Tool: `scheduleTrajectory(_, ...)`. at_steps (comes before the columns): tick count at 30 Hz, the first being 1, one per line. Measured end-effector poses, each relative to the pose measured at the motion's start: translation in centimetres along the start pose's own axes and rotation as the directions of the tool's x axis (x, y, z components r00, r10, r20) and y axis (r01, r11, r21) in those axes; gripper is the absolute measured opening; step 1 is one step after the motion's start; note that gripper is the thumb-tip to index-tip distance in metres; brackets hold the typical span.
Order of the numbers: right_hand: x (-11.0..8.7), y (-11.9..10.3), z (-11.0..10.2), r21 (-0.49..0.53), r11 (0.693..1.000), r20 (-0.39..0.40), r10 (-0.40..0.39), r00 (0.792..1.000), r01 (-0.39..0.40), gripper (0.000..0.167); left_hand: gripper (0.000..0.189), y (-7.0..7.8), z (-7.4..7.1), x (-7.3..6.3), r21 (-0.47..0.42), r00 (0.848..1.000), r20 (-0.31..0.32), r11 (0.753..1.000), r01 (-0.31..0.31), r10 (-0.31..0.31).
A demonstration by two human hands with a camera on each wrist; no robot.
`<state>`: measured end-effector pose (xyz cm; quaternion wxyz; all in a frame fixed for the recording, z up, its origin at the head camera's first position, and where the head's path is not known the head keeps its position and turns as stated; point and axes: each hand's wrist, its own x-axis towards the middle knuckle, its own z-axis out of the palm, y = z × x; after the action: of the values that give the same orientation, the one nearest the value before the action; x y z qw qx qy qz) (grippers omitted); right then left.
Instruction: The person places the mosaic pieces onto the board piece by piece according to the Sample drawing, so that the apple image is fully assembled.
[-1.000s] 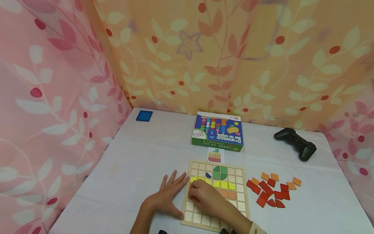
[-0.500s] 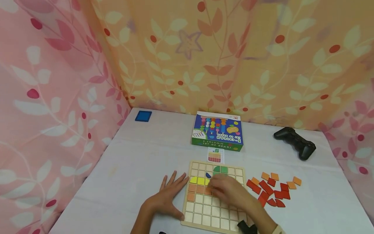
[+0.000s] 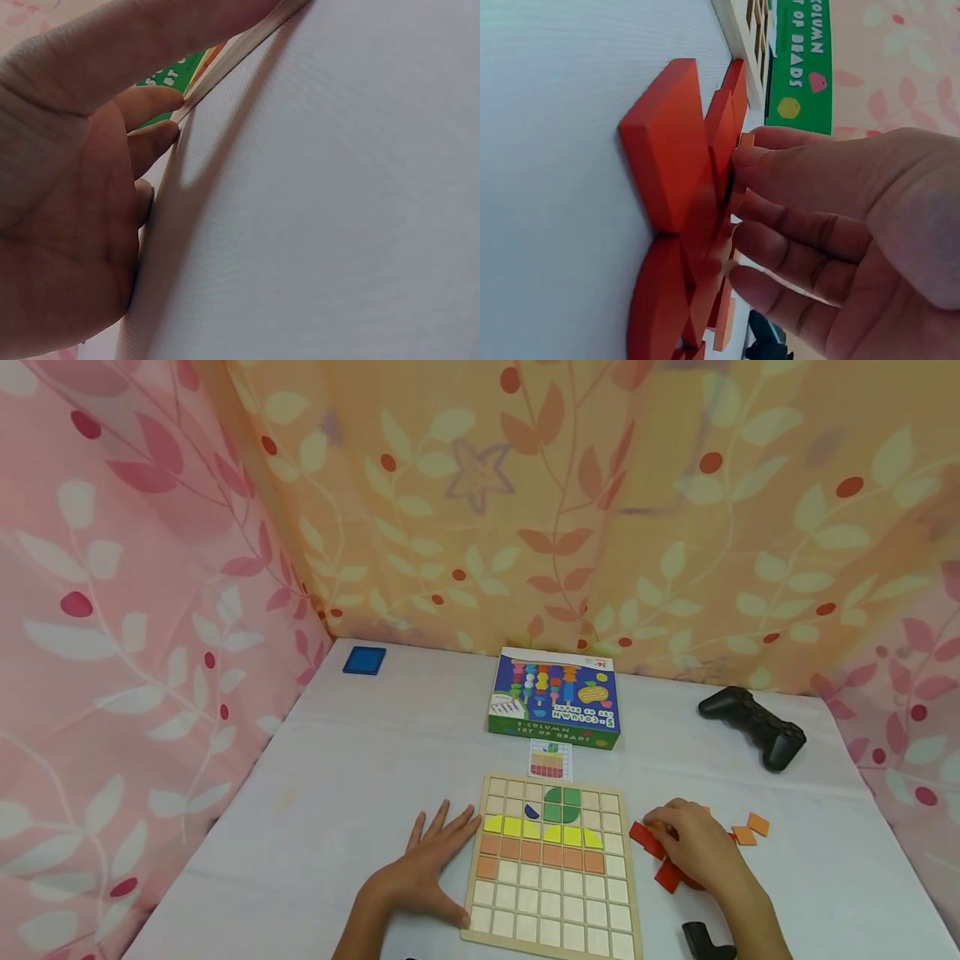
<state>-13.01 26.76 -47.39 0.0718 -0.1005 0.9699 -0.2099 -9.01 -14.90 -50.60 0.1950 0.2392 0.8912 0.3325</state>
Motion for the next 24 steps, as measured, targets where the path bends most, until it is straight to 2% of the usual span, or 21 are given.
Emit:
scheduleTrajectory(12, 0.3, -0.4, 0.3, 0.09, 0.995, 0.031, 0.031, 0.999, -0.033, 0.022, 0.131, -0.2, 0.2, 0.1, 0.003, 1.0, 0.002, 1.0, 0.007, -0.007)
scheduleTrajectory(18, 0.3, -1.8, 1.6, 0.111, 0.993, -0.002, -0.029, 1.0, 0.029, 0.023, 0.132, -0.3, 0.2, 0.1, 0.005, 1.0, 0.002, 1.0, 0.005, -0.005)
scheduleTrajectory(24, 0.0, -4.4, 2.7, 0.168, 0.983, 0.019, -0.075, 0.997, 0.071, 0.02, 0.132, -0.1, 0.2, 0.1, 0.001, 1.0, -0.002, 1.0, 0.006, -0.006)
